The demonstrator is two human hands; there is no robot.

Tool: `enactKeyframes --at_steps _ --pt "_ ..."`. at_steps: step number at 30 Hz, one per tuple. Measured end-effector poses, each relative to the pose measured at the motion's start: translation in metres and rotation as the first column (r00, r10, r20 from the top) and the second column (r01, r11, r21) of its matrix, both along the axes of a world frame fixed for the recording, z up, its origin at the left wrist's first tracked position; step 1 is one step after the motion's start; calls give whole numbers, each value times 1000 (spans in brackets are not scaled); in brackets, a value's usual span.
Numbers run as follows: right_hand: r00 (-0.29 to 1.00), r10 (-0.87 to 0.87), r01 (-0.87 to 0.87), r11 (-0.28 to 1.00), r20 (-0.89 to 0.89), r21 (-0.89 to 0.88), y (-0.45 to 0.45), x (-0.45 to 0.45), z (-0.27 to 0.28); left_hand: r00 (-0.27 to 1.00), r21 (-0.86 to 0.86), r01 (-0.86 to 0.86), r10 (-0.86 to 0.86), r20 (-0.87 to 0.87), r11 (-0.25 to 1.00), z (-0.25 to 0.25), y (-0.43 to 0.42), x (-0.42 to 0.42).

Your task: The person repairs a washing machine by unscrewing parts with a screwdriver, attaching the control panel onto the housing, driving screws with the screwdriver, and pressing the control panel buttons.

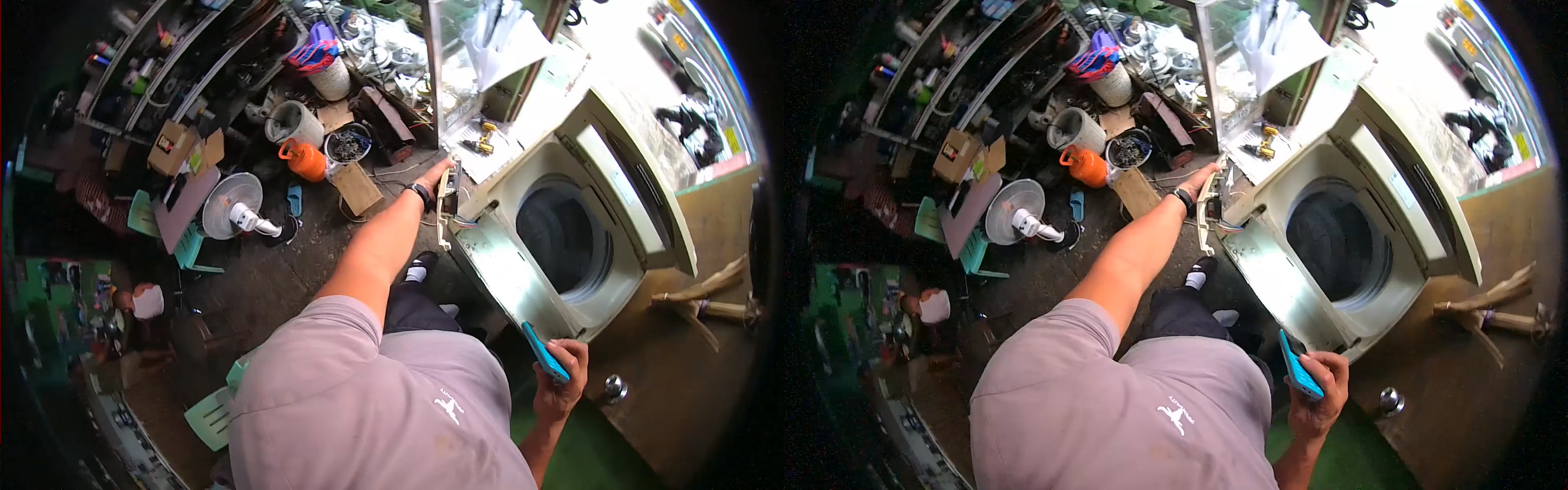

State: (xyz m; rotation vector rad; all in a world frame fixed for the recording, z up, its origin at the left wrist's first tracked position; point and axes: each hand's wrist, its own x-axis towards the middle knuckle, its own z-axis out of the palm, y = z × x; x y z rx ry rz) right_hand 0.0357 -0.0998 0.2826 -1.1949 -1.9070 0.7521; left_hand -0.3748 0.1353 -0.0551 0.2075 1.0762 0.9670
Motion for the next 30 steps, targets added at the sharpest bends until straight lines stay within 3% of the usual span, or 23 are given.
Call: enactKeyframes --at_steps 2,4,12,15,18,23,26,28,30 --pt "998 -38 34 994 -42 -109 -2 4 -4 998 -65 -66 65 -17 996 -16 -5 -4" --pt "1000 -12 11 995 -11 -102 4 9 -8 993 -147 -56 71 99 988 -20 -16 -3" --pt "998 29 -19 988 62 -155 32 -13 -7 974 -445 -75 160 159 893 -14 -35 1" --pt "997 23 -11 989 74 -147 39 -26 -3 963 -276 -52 122 242 960 -27 -37 -1" --pt "996 -1 13 990 87 -141 45 -40 -3 975 -349 -48 119 186 936 -11 -37 2" --pt "997 -50 60 984 61 -166 49 -65 -5 948 -320 -27 125 291 947 -13 -35 -1" --pt "994 -86 95 980 59 -173 51 -85 1 940 -333 58 62 337 941 -20 -30 -6" --pt "988 -132 143 976 75 -165 53 -98 7 951 -331 55 51 304 942 -58 -29 -4" --pt "990 -132 138 981 54 -136 56 -104 14 931 -313 99 23 365 945 -49 -26 -5"
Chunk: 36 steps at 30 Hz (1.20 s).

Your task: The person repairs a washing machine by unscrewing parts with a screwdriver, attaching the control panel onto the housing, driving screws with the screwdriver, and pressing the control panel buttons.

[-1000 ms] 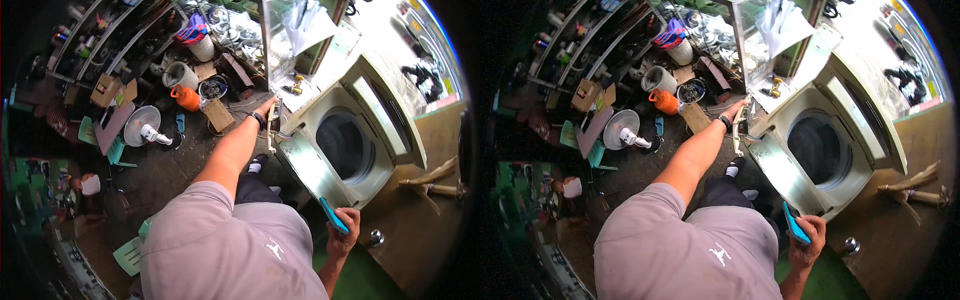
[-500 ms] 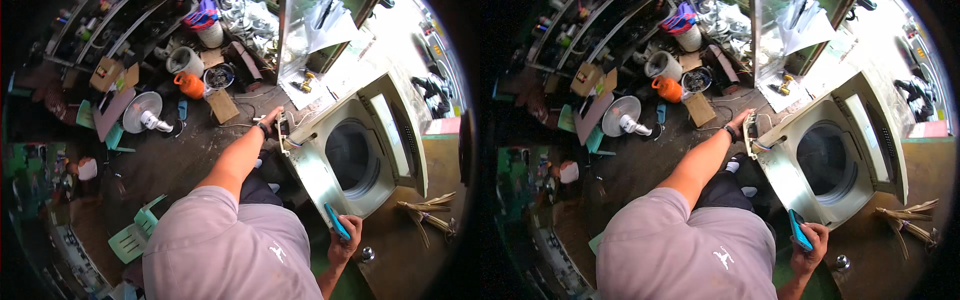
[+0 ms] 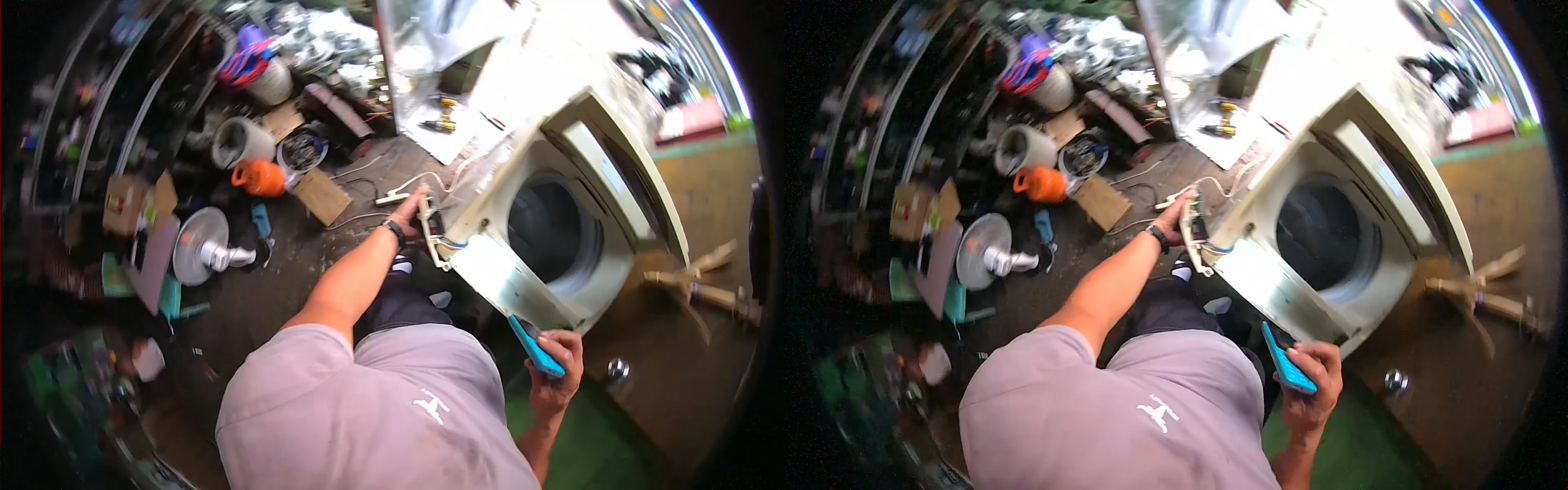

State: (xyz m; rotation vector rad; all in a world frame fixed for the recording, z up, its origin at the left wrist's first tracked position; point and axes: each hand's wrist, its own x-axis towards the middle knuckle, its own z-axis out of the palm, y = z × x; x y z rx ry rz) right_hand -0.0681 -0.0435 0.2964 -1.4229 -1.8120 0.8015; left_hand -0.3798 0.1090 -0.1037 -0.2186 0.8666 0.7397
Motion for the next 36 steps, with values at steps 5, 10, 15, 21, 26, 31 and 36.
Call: enactKeyframes --at_steps 5,10,15,21,26,31,36 --pt "962 -79 110 988 -261 106 -5 -2 22 995 64 -36 30 93 997 15 3 -6" --pt "961 -205 243 948 -188 205 -28 -7 39 997 65 -71 68 39 995 21 2 -7" --pt "940 -312 332 929 -139 163 -53 -10 29 998 72 -6 10 -66 997 57 10 -4" --pt "913 -361 390 908 -190 153 -71 -6 19 996 263 -10 34 -86 965 75 18 -10" --pt "928 -356 372 907 -113 196 -74 3 19 961 376 80 29 -276 923 133 19 -7" --pt "909 -416 408 895 7 181 -92 27 21 962 622 158 22 -272 767 134 27 -4" --pt "866 -497 498 853 -51 154 -118 39 16 881 802 405 48 -471 439 199 18 37"
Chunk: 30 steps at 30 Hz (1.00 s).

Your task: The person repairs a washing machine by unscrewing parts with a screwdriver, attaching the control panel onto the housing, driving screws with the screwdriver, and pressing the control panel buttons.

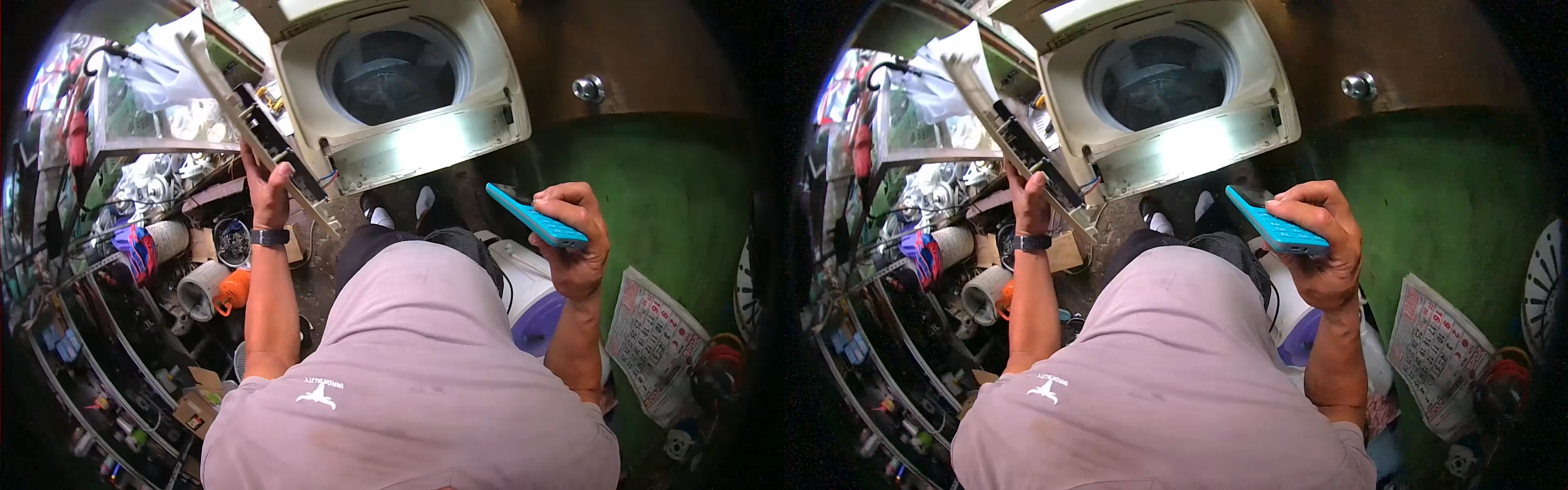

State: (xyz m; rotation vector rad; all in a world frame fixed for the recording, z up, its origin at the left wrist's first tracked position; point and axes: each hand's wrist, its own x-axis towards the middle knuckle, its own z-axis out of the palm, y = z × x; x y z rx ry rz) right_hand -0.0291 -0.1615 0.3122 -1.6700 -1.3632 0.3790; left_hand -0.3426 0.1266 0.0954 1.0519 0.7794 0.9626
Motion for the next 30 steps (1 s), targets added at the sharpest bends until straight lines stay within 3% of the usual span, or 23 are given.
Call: enactKeyframes --at_steps 4,7,10,12,15,18,24,30 --pt "999 -35 36 999 -33 3 -18 16 -8 906 78 355 -323 -273 932 56 -5 54" --pt "997 -30 31 999 -67 13 -26 37 -14 806 493 513 -197 -558 703 58 5 101" --pt "995 -48 50 999 -90 16 -33 65 -21 633 456 674 -136 -762 581 67 -6 140" --pt "980 -98 103 995 -173 16 -44 84 -26 620 461 695 -136 -773 552 62 -16 161" --pt "987 -104 112 991 -122 68 -56 115 -36 560 514 757 5 -828 404 48 -35 183" --pt "983 -136 138 990 -121 5 -74 144 -42 501 481 810 29 -865 337 33 -57 194" --pt "946 -188 191 982 -264 -16 -82 166 -54 413 419 860 85 -907 290 4 -73 204" --pt "971 -146 150 989 -191 6 -79 170 -61 389 411 875 132 -912 257 4 -84 207"
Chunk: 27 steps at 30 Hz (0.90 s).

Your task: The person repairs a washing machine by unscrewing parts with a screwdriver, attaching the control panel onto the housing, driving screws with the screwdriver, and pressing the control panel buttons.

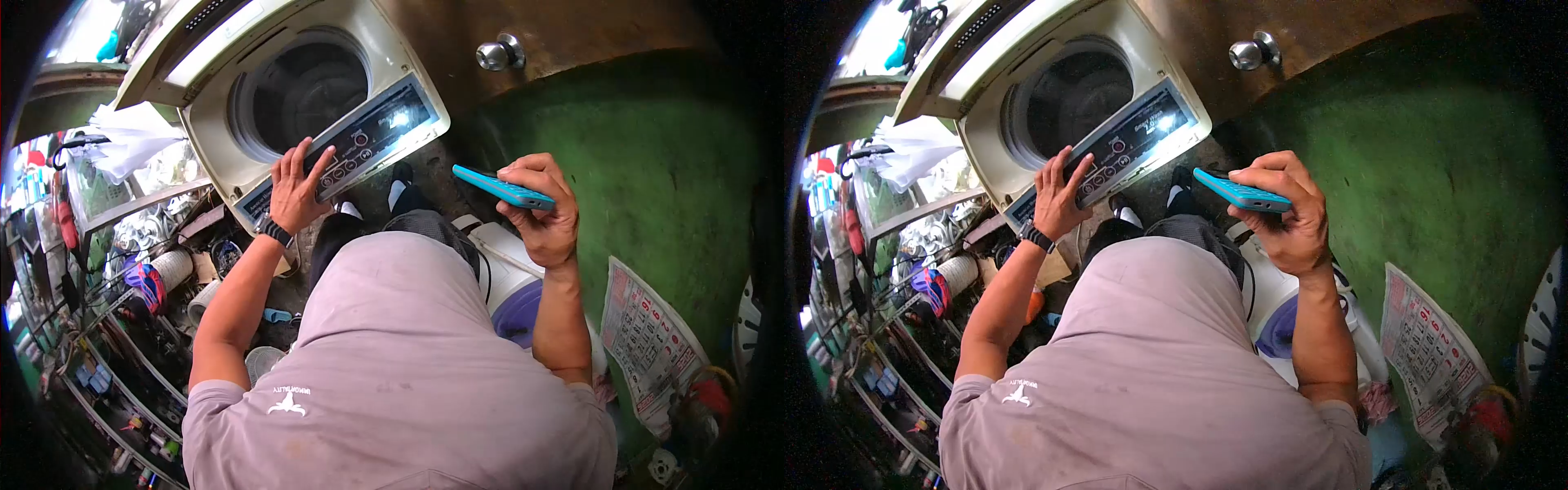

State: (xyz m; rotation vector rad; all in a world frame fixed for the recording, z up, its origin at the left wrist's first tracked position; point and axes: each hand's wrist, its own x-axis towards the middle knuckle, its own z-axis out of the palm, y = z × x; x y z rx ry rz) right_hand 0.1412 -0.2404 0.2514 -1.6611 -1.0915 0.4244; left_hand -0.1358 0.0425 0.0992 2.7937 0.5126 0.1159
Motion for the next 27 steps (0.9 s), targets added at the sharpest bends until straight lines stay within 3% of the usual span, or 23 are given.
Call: enactKeyframes --at_steps 4,11,18,23,27 --pt "998 -63 63 998 -2 -1 2 -14 0 996 9 79 -79 -41 997 -9 0 -12" --pt "991 -125 126 992 50 -4 4 -44 8 998 -25 27 -28 -51 999 -13 -4 -15" --pt "981 -167 168 986 94 -3 -2 -72 9 992 -17 103 -104 -72 995 -13 5 -14" --pt "945 -321 319 947 62 34 -19 -88 -1 993 -16 114 -114 -22 993 -21 3 -16" --pt "914 -399 389 913 70 127 -36 -108 -8 987 2 130 -129 -91 992 -20 4 -18"
